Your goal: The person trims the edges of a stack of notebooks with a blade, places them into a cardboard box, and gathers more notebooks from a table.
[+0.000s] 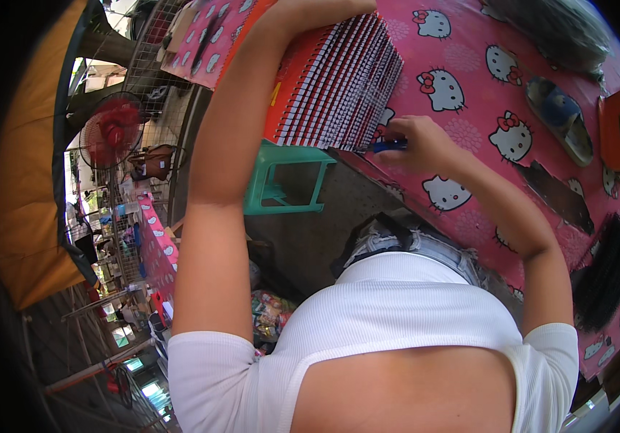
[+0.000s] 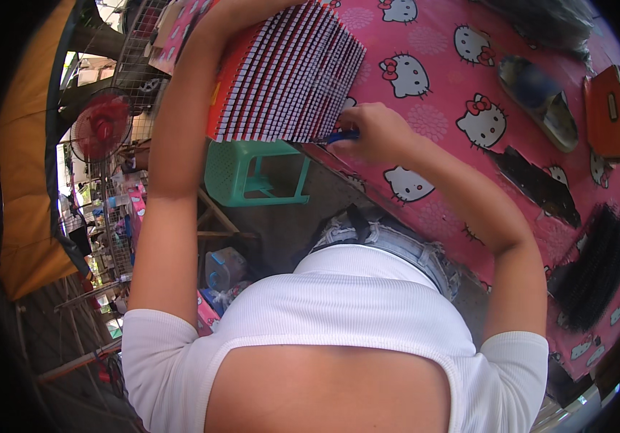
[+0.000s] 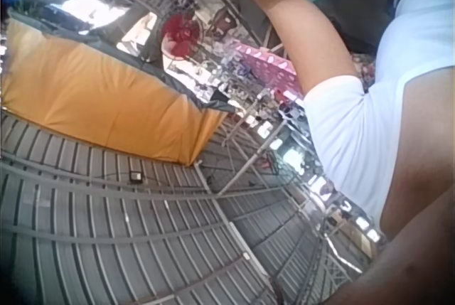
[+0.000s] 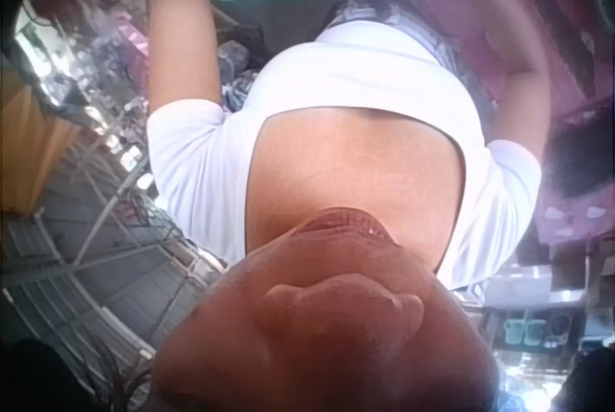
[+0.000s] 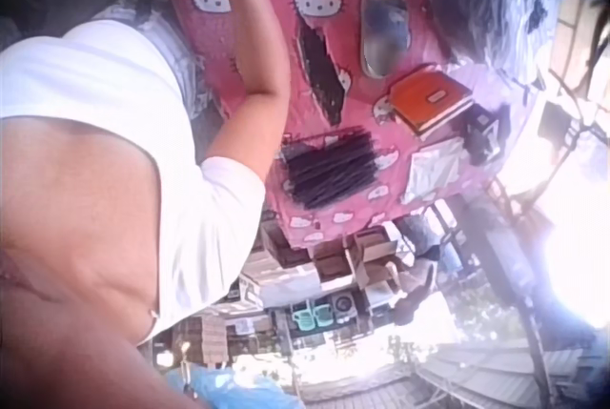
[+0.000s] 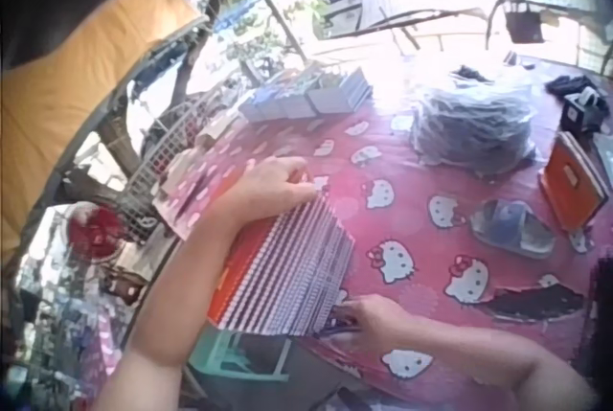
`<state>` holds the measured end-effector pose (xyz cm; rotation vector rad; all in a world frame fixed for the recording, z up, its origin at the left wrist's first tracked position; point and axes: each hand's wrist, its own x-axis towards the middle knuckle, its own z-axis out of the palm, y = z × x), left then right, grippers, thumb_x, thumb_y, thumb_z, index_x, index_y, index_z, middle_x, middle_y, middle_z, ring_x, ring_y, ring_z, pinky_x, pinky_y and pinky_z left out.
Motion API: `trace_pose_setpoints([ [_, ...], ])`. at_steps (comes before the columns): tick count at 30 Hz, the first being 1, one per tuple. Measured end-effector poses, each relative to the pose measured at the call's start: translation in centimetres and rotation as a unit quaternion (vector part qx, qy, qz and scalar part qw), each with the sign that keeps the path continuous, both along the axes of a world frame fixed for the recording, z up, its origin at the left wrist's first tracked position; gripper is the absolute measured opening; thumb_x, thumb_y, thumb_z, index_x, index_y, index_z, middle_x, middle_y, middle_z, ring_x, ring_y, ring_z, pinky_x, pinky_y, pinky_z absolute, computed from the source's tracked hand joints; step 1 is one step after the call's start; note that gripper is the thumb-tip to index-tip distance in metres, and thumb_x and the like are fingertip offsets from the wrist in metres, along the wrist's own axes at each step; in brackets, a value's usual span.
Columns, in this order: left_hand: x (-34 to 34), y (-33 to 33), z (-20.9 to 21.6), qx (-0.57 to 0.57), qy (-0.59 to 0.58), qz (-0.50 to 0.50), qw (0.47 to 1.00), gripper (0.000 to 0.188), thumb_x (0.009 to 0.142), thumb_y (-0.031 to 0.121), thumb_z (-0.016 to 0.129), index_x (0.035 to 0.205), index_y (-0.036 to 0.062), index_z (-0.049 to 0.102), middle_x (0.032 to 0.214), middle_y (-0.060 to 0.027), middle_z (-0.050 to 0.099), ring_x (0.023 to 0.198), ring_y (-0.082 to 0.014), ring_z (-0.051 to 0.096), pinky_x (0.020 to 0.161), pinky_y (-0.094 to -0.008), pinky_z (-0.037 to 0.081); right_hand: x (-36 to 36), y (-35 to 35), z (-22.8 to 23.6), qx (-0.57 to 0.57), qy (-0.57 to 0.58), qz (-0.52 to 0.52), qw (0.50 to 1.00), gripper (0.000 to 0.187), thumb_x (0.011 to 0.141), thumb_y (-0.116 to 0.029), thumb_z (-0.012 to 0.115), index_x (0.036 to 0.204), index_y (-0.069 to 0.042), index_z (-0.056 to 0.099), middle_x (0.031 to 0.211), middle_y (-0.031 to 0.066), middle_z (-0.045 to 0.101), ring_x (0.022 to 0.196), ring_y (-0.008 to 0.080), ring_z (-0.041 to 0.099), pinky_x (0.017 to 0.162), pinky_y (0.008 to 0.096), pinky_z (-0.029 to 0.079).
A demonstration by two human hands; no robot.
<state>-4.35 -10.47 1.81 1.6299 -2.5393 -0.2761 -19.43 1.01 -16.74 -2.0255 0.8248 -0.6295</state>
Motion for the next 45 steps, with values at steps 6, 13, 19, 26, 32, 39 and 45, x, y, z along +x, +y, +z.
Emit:
trace_pose_setpoints([
  [6, 0.0, 0.6, 0.1, -0.017, -0.006, 0.004, 1.000, 0.035, 0.072, 0.034, 0.056, 0.080, -0.0001, 0.059, 0.080, -0.0176, 0.060, 0.079, -0.0282, 0.058, 0.071, -0.0372, 0.044, 0.5, -1.0, 1.4, 0.172, 0.058, 0.001, 0.983, 0.047, 0.070, -0.042, 0.071, 0.086, 0.001, 0.062, 0.071, 0.0146, 0.063, 0.069, 0.0299, 0.062, 0.065, 0.0381, 0.049],
  [13, 0.3, 0.4, 0.2, 0.003, 0.013, -0.005, 1.000, 0.035, 0.073, 0.034, 0.056, 0.080, -0.0001, 0.059, 0.081, -0.0164, 0.060, 0.079, -0.0274, 0.058, 0.072, -0.0364, 0.043, -0.5, 1.2, -0.2, -0.281, 0.049, -0.052, 0.957, 0.043, 0.066, -0.033, 0.071, 0.099, -0.012, 0.056, 0.090, 0.0042, 0.052, 0.093, 0.0227, 0.051, 0.077, 0.0357, 0.038],
  [19, 0.1, 0.7, 0.4, 0.018, 0.012, 0.013, 1.000, 0.036, 0.073, 0.035, 0.056, 0.082, 0.0006, 0.059, 0.080, -0.0163, 0.060, 0.079, -0.0274, 0.058, 0.073, -0.0363, 0.043, 0.3, -1.0, 0.4, 0.109, 0.074, 0.046, 0.990, 0.041, 0.068, -0.037, 0.072, 0.087, -0.003, 0.061, 0.079, 0.0125, 0.061, 0.072, 0.0261, 0.061, 0.063, 0.0395, 0.047],
  [26, 0.0, 0.9, 0.5, 0.014, 0.009, 0.009, 1.000, 0.035, 0.073, 0.034, 0.055, 0.082, 0.0006, 0.059, 0.078, -0.0163, 0.059, 0.078, -0.0264, 0.058, 0.071, -0.0352, 0.044, 0.0, -0.1, 0.9, 0.013, 0.102, 0.003, 0.995, 0.045, 0.068, -0.038, 0.072, 0.094, -0.004, 0.059, 0.086, 0.0124, 0.060, 0.079, 0.0266, 0.059, 0.069, 0.0401, 0.045],
  [32, 0.3, 0.6, 0.2, 0.016, -0.003, 0.024, 1.000, 0.037, 0.073, 0.038, 0.056, 0.083, 0.0022, 0.060, 0.082, -0.0153, 0.061, 0.084, -0.0281, 0.058, 0.085, -0.0425, 0.038, -0.7, 1.0, -0.6, -0.268, 0.123, -0.004, 0.955, 0.052, 0.068, -0.037, 0.071, 0.108, -0.010, 0.052, 0.099, 0.0084, 0.052, 0.097, 0.0246, 0.050, 0.083, 0.0377, 0.036],
  [39, 0.0, 0.9, 0.5, -0.002, -0.036, 0.035, 0.999, 0.038, 0.074, 0.041, 0.055, 0.083, 0.0052, 0.060, 0.089, -0.0138, 0.062, 0.093, -0.0296, 0.057, 0.099, -0.0551, 0.020, 0.6, -1.0, 4.2, 0.239, 0.177, 0.035, 0.954, 0.033, 0.072, -0.033, 0.069, 0.080, -0.002, 0.060, 0.074, 0.0114, 0.057, 0.074, 0.0284, 0.058, 0.065, 0.0397, 0.046],
  [45, 0.1, 0.6, 0.2, -0.004, -0.031, 0.027, 0.999, 0.037, 0.074, 0.041, 0.054, 0.081, 0.0050, 0.060, 0.087, -0.0134, 0.062, 0.092, -0.0295, 0.057, 0.099, -0.0565, 0.019, 0.2, 0.4, 2.1, 0.052, 0.187, 0.012, 0.981, 0.039, 0.071, -0.036, 0.069, 0.091, -0.004, 0.056, 0.082, 0.0114, 0.054, 0.080, 0.0281, 0.056, 0.069, 0.0400, 0.043],
])
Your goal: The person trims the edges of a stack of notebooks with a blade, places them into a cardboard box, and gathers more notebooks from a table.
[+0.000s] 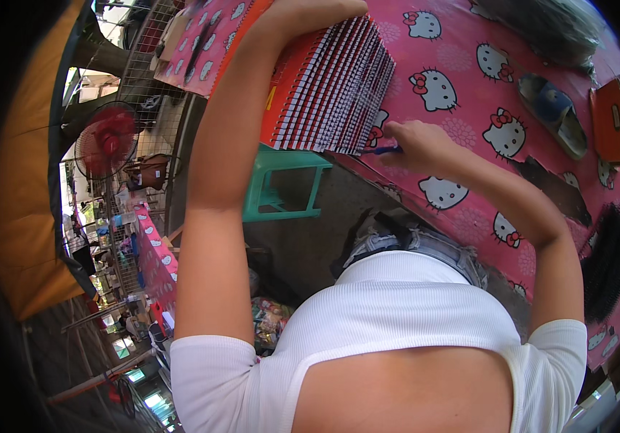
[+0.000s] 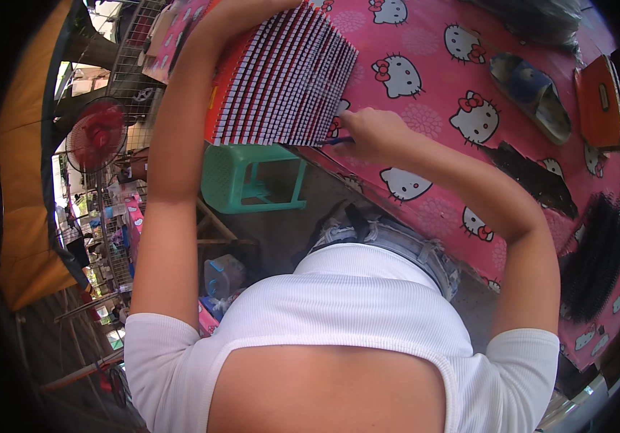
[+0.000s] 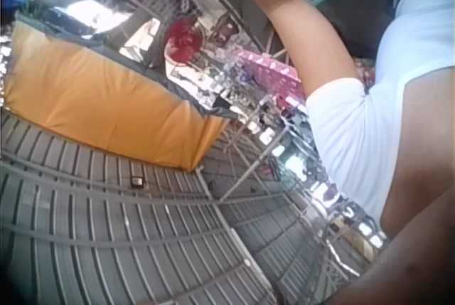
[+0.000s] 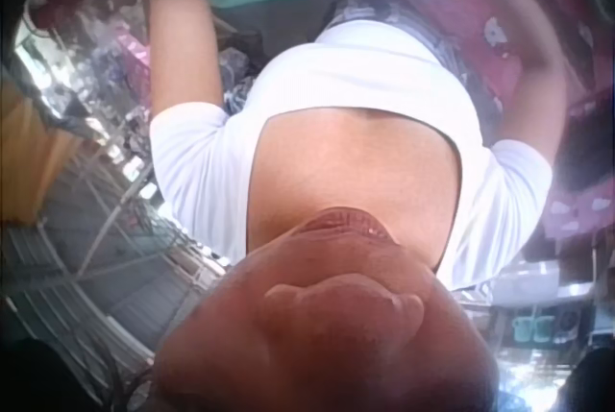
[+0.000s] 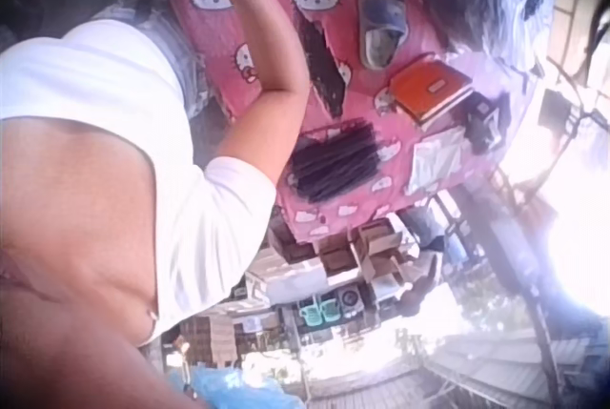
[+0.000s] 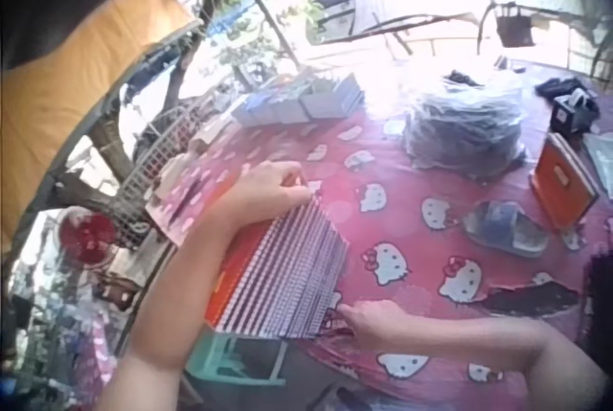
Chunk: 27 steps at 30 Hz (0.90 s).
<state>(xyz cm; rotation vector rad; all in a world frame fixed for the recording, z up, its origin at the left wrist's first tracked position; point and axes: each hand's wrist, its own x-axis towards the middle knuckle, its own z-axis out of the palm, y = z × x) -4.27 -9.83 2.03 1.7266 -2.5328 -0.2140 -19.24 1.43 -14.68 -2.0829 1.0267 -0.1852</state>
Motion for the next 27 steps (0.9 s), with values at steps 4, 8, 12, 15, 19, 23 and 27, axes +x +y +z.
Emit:
trace_pose_setpoints([
  [4, -0.1, 0.3, 0.1, -0.003, -0.003, 0.013, 1.000, 0.036, 0.075, 0.040, 0.055, 0.080, 0.0048, 0.060, 0.083, -0.0128, 0.062, 0.089, -0.0292, 0.058, 0.099, -0.0571, 0.020, -1.4, 0.4, -1.6, -0.253, -0.050, 0.037, 0.965, 0.052, 0.066, -0.036, 0.072, 0.104, -0.008, 0.050, 0.094, 0.0093, 0.052, 0.093, 0.0265, 0.052, 0.079, 0.0408, 0.038],
  [8, -0.2, 0.1, 0.0, -0.014, -0.011, 0.004, 1.000, 0.036, 0.075, 0.040, 0.055, 0.079, 0.0048, 0.059, 0.082, -0.0128, 0.063, 0.089, -0.0295, 0.058, 0.099, -0.0580, 0.019, -0.7, -0.1, -3.2, -0.357, -0.069, 0.042, 0.930, 0.053, 0.063, -0.035, 0.073, 0.104, -0.009, 0.050, 0.096, 0.0077, 0.051, 0.094, 0.0253, 0.051, 0.080, 0.0397, 0.038],
  [12, -0.2, -0.1, -0.1, -0.014, -0.014, -0.004, 1.000, 0.036, 0.075, 0.040, 0.055, 0.078, 0.0044, 0.059, 0.084, -0.0135, 0.062, 0.091, -0.0304, 0.058, 0.099, -0.0583, 0.019, 0.0, -0.6, -3.3, -0.241, -0.085, 0.041, 0.966, 0.037, 0.066, -0.033, 0.072, 0.085, -0.005, 0.056, 0.083, 0.0097, 0.054, 0.083, 0.0272, 0.055, 0.074, 0.0389, 0.043],
  [15, 0.3, 0.0, -0.2, -0.015, -0.009, -0.006, 1.000, 0.036, 0.075, 0.040, 0.054, 0.077, 0.0040, 0.058, 0.085, -0.0143, 0.062, 0.092, -0.0309, 0.057, 0.099, -0.0584, 0.019, 0.6, -1.5, 0.1, 0.049, -0.019, 0.013, 0.999, 0.034, 0.069, -0.034, 0.070, 0.073, -0.002, 0.058, 0.069, 0.0103, 0.055, 0.070, 0.0291, 0.057, 0.062, 0.0389, 0.047],
  [19, -0.1, -0.1, -0.2, -0.021, -0.002, -0.004, 1.000, 0.036, 0.075, 0.039, 0.055, 0.077, 0.0035, 0.058, 0.086, -0.0151, 0.062, 0.092, -0.0312, 0.057, 0.099, -0.0583, 0.019, 0.7, -2.3, 1.0, 0.212, 0.036, -0.004, 0.977, 0.037, 0.072, -0.037, 0.068, 0.072, -0.002, 0.058, 0.067, 0.0111, 0.055, 0.067, 0.0300, 0.057, 0.059, 0.0401, 0.045],
  [23, 0.0, -0.5, -0.3, -0.002, -0.004, -0.005, 1.000, 0.037, 0.074, 0.040, 0.055, 0.077, 0.0033, 0.058, 0.085, -0.0146, 0.062, 0.091, -0.0307, 0.057, 0.099, -0.0589, 0.019, -0.4, -0.4, -1.4, -0.176, -0.009, 0.012, 0.984, 0.041, 0.071, -0.038, 0.069, 0.089, -0.004, 0.056, 0.082, 0.0108, 0.053, 0.079, 0.0270, 0.054, 0.069, 0.0391, 0.043],
  [27, 0.7, 0.0, -0.2, -0.006, -0.014, 0.006, 1.000, 0.037, 0.074, 0.041, 0.055, 0.077, 0.0036, 0.058, 0.083, -0.0144, 0.062, 0.090, -0.0302, 0.057, 0.098, -0.0594, 0.020, -0.6, -0.2, -2.1, -0.331, -0.031, 0.051, 0.942, 0.051, 0.067, -0.037, 0.071, 0.103, -0.007, 0.051, 0.094, 0.0095, 0.051, 0.090, 0.0253, 0.054, 0.075, 0.0380, 0.040],
])
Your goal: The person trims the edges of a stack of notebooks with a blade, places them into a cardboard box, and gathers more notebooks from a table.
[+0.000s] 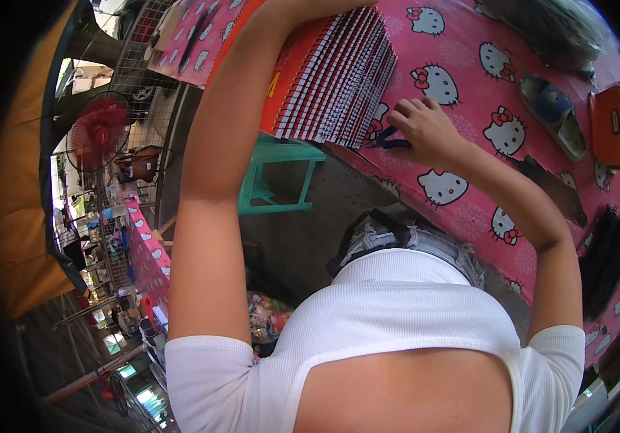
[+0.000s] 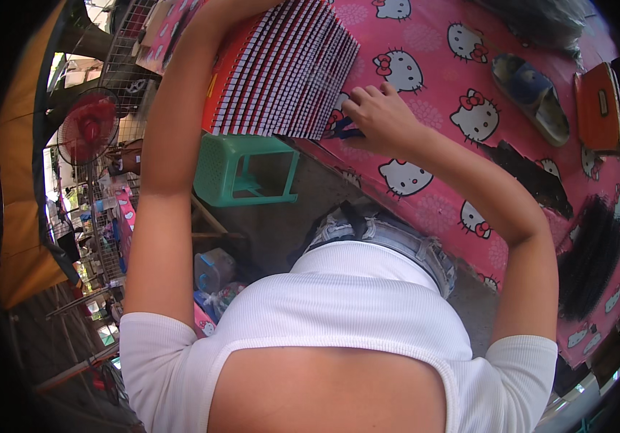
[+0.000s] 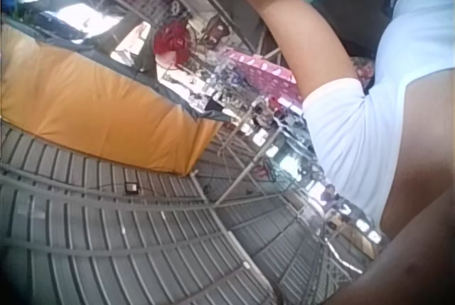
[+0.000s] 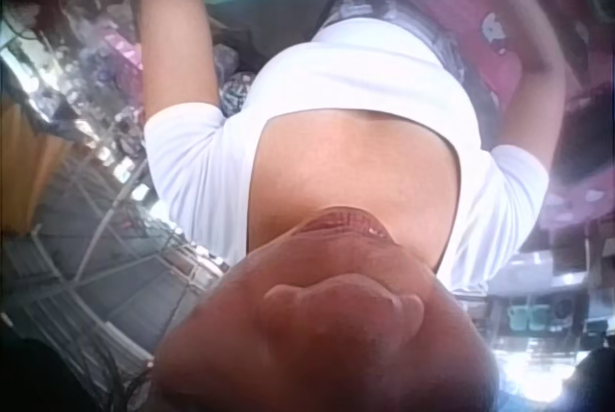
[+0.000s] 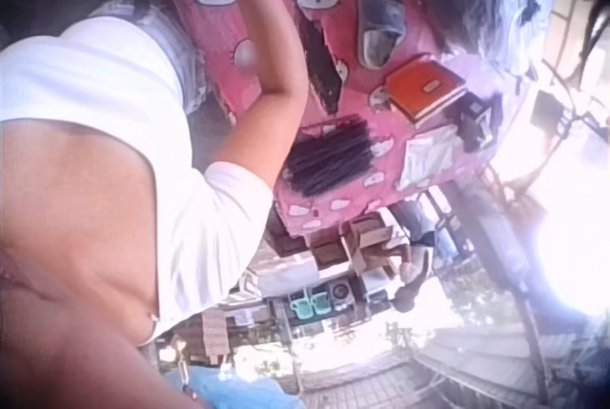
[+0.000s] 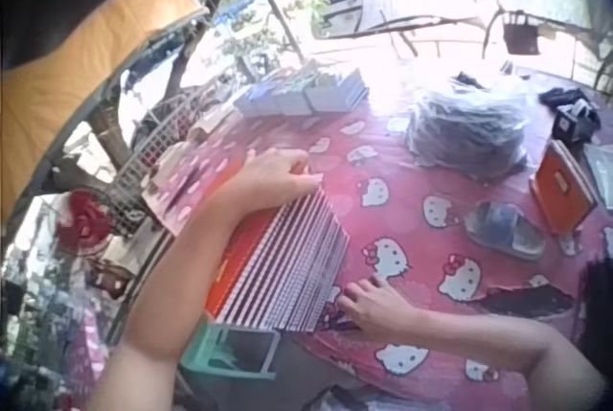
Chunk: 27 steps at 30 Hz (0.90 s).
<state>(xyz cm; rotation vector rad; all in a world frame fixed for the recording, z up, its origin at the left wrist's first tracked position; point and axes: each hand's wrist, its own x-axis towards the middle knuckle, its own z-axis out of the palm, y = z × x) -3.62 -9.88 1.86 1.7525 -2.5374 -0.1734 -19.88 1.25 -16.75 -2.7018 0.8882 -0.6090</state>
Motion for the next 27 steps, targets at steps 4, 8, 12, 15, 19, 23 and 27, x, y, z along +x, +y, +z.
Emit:
trace_pose_setpoints([
  [4, -0.7, -0.3, -0.1, -0.013, 0.017, -0.015, 1.000, 0.036, 0.073, 0.039, 0.055, 0.078, 0.0037, 0.059, 0.082, -0.0150, 0.062, 0.088, -0.0302, 0.057, 0.096, -0.0582, 0.023, 0.6, -0.2, -1.4, -0.012, -0.030, -0.001, 0.999, 0.044, 0.066, -0.037, 0.071, 0.092, -0.006, 0.055, 0.089, 0.0096, 0.052, 0.085, 0.0268, 0.054, 0.073, 0.0391, 0.041],
  [8, -0.3, 0.3, 0.4, 0.019, 0.044, -0.016, 0.999, 0.034, 0.072, 0.037, 0.055, 0.079, 0.0034, 0.059, 0.082, -0.0159, 0.062, 0.087, -0.0302, 0.058, 0.095, -0.0557, 0.027, 1.6, -0.7, 1.9, 0.273, 0.071, -0.043, 0.958, 0.037, 0.068, -0.036, 0.069, 0.075, -0.002, 0.058, 0.070, 0.0094, 0.056, 0.070, 0.0289, 0.058, 0.062, 0.0411, 0.046],
  [12, 0.3, -0.6, -0.5, 0.033, 0.066, -0.004, 0.997, 0.035, 0.071, 0.037, 0.056, 0.082, 0.0038, 0.060, 0.084, -0.0161, 0.063, 0.089, -0.0305, 0.057, 0.095, -0.0552, 0.028, 2.1, -2.0, 4.6, 0.547, 0.090, -0.100, 0.827, 0.040, 0.072, -0.039, 0.066, 0.068, 0.000, 0.057, 0.062, 0.0104, 0.057, 0.064, 0.0313, 0.060, 0.057, 0.0410, 0.048],
  [15, -0.7, -0.2, -0.6, -0.015, 0.055, -0.007, 0.998, 0.038, 0.071, 0.038, 0.057, 0.089, 0.0046, 0.061, 0.089, -0.0155, 0.063, 0.093, -0.0311, 0.057, 0.097, -0.0565, 0.026, 1.7, -1.7, 2.9, 0.447, 0.114, -0.098, 0.882, 0.041, 0.073, -0.040, 0.066, 0.078, -0.001, 0.057, 0.074, 0.0120, 0.059, 0.073, 0.0305, 0.061, 0.062, 0.0415, 0.048],
  [19, 0.0, -0.4, -0.5, -0.042, 0.038, -0.021, 0.998, 0.047, 0.071, 0.041, 0.058, 0.100, 0.0048, 0.061, 0.096, -0.0146, 0.063, 0.102, -0.0319, 0.055, 0.100, -0.0583, 0.021, 1.0, 1.0, 1.4, 0.141, 0.083, -0.069, 0.984, 0.043, 0.069, -0.038, 0.069, 0.089, -0.004, 0.054, 0.089, 0.0118, 0.057, 0.085, 0.0281, 0.059, 0.073, 0.0431, 0.045],
  [23, 0.3, -0.6, -1.1, -0.071, 0.074, -0.024, 0.994, 0.051, 0.072, 0.046, 0.059, 0.098, 0.0025, 0.062, 0.098, -0.0154, 0.063, 0.104, -0.0327, 0.055, 0.100, -0.0588, 0.021, 1.1, 1.4, 0.4, 0.059, 0.094, -0.065, 0.992, 0.049, 0.067, -0.038, 0.070, 0.100, -0.006, 0.053, 0.098, 0.0104, 0.053, 0.094, 0.0266, 0.054, 0.082, 0.0428, 0.039],
  [27, 0.0, -0.3, -1.0, -0.082, 0.176, -0.042, 0.980, 0.044, 0.074, 0.043, 0.061, 0.089, 0.0018, 0.063, 0.090, -0.0145, 0.065, 0.095, -0.0309, 0.059, 0.096, -0.0523, 0.031, 1.5, 1.3, -0.7, 0.039, 0.058, -0.037, 0.997, 0.052, 0.068, -0.038, 0.069, 0.107, -0.007, 0.054, 0.093, 0.0114, 0.054, 0.089, 0.0277, 0.056, 0.076, 0.0415, 0.042],
])
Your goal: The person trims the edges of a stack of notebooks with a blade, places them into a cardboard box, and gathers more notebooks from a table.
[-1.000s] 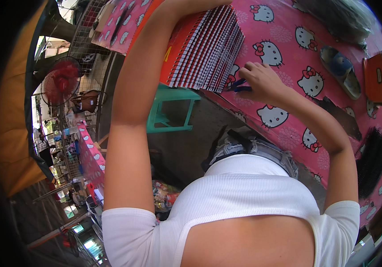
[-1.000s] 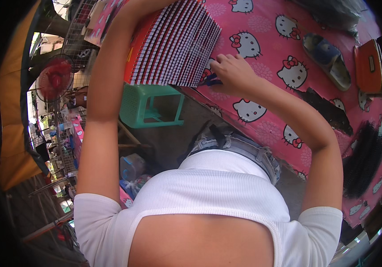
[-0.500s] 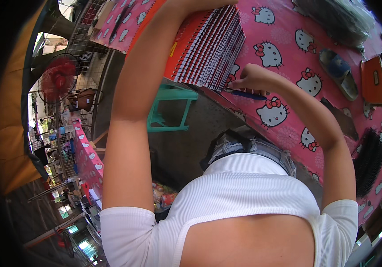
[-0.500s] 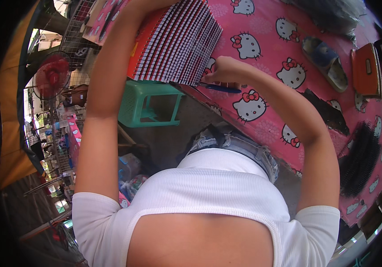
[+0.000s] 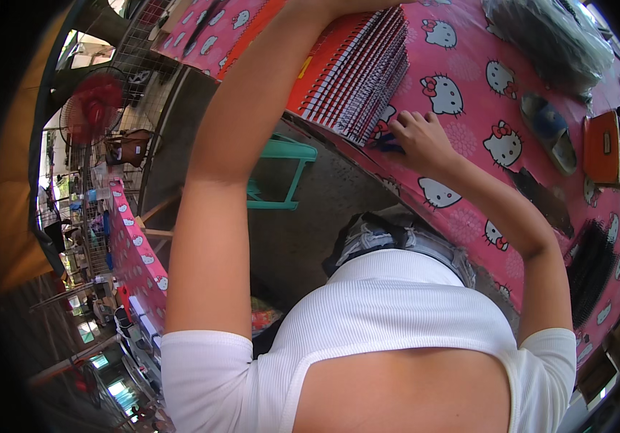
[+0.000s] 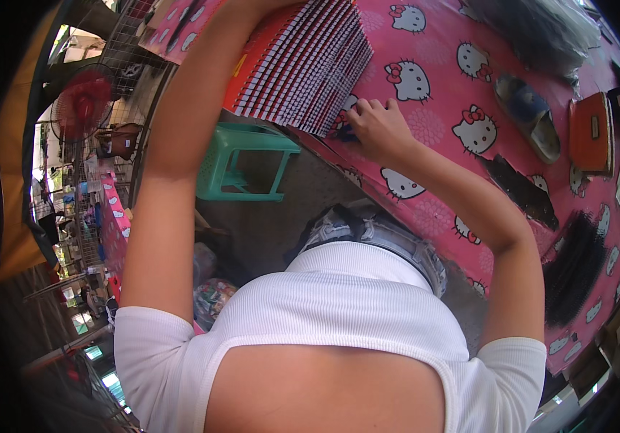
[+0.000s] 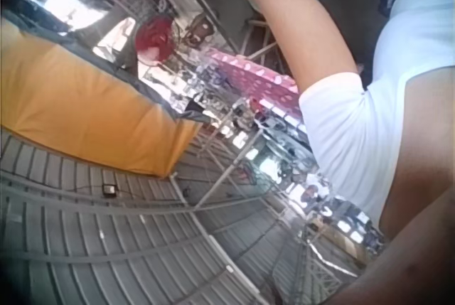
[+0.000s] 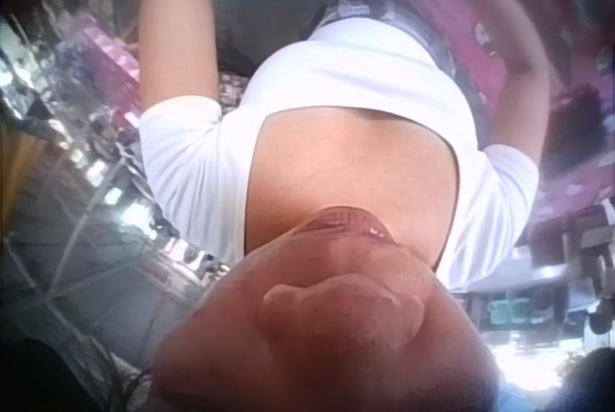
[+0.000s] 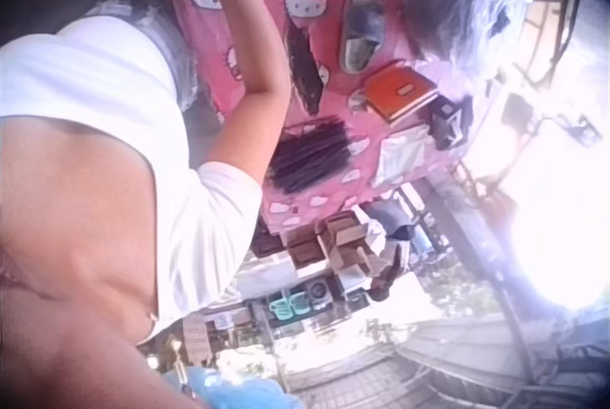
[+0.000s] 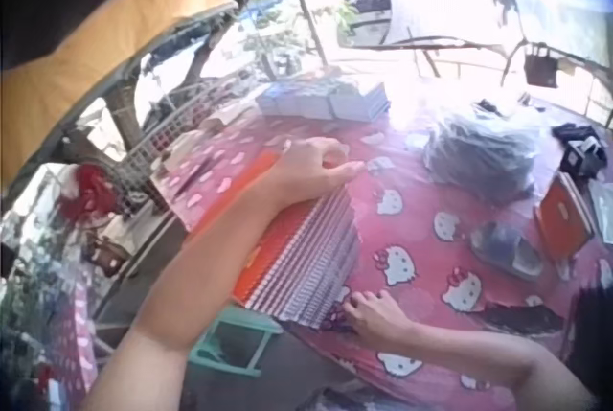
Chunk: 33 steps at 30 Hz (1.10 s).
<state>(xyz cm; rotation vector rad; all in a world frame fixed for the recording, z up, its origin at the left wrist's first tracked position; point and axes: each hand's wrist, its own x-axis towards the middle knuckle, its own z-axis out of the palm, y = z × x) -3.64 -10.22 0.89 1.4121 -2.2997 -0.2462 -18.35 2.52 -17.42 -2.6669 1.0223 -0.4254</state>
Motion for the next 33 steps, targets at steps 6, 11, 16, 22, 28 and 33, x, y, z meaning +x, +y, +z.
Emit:
trace_pose_setpoints([
  [6, 1.0, -0.4, 0.8, -0.303, 0.153, -0.085, 0.937, 0.021, 0.078, 0.022, 0.063, 0.080, 0.0012, 0.064, 0.079, -0.0122, 0.065, 0.073, -0.0229, 0.063, 0.072, -0.0339, 0.048, 0.6, -0.6, 2.5, 0.116, 0.055, -0.006, 0.992, 0.051, 0.066, -0.039, 0.070, 0.104, -0.008, 0.054, 0.090, 0.0113, 0.055, 0.083, 0.0277, 0.058, 0.070, 0.0396, 0.044],
  [11, 2.0, 0.1, 3.7, -0.450, 0.300, -0.021, 0.841, 0.009, 0.078, 0.011, 0.064, 0.081, 0.0022, 0.065, 0.075, -0.0061, 0.064, 0.064, -0.0127, 0.060, 0.065, -0.0257, 0.047, -0.8, -0.5, 0.7, -0.050, -0.001, 0.009, 0.999, 0.047, 0.066, -0.037, 0.070, 0.097, -0.007, 0.054, 0.090, 0.0113, 0.054, 0.083, 0.0273, 0.057, 0.069, 0.0387, 0.043],
  [16, 3.2, 3.2, 6.4, -0.255, 0.508, -0.024, 0.823, 0.012, 0.082, 0.010, 0.061, 0.089, 0.0016, 0.065, 0.079, -0.0033, 0.064, 0.072, -0.0093, 0.059, 0.069, -0.0230, 0.046, 0.1, -0.1, -0.2, 0.008, -0.044, 0.016, 0.999, 0.044, 0.066, -0.036, 0.071, 0.094, -0.005, 0.056, 0.086, 0.0122, 0.056, 0.080, 0.0282, 0.059, 0.066, 0.0437, 0.045],
  [22, 1.4, 18.3, 5.7, 0.073, 0.622, -0.206, 0.752, 0.028, 0.087, 0.026, 0.056, 0.093, -0.0006, 0.063, 0.092, -0.0144, 0.064, 0.088, -0.0222, 0.061, 0.085, -0.0330, 0.042, 1.2, -2.8, 4.2, 0.438, 0.037, -0.077, 0.895, 0.042, 0.072, -0.040, 0.068, 0.074, 0.001, 0.061, 0.065, 0.0163, 0.060, 0.062, 0.0316, 0.061, 0.056, 0.0401, 0.049],
  [28, 0.5, 27.0, 6.7, 0.277, 0.537, -0.299, 0.739, 0.037, 0.084, 0.040, 0.056, 0.076, 0.0037, 0.062, 0.092, -0.0162, 0.060, 0.090, -0.0264, 0.055, 0.098, -0.0479, 0.025, 1.5, 0.2, 4.1, 0.184, 0.102, -0.057, 0.976, 0.049, 0.074, -0.045, 0.062, 0.098, -0.003, 0.053, 0.095, 0.0174, 0.060, 0.088, 0.0345, 0.060, 0.072, 0.0426, 0.048],
  [33, 0.6, 30.3, 6.4, 0.280, 0.492, -0.365, 0.739, 0.028, 0.079, 0.031, 0.061, 0.075, 0.0036, 0.063, 0.089, -0.0147, 0.059, 0.088, -0.0240, 0.055, 0.091, -0.0433, 0.029, -2.5, 0.8, 2.2, 0.200, 0.041, -0.095, 0.974, 0.037, 0.072, -0.035, 0.066, 0.091, -0.005, 0.052, 0.089, 0.0127, 0.055, 0.084, 0.0332, 0.056, 0.068, 0.0434, 0.043],
])
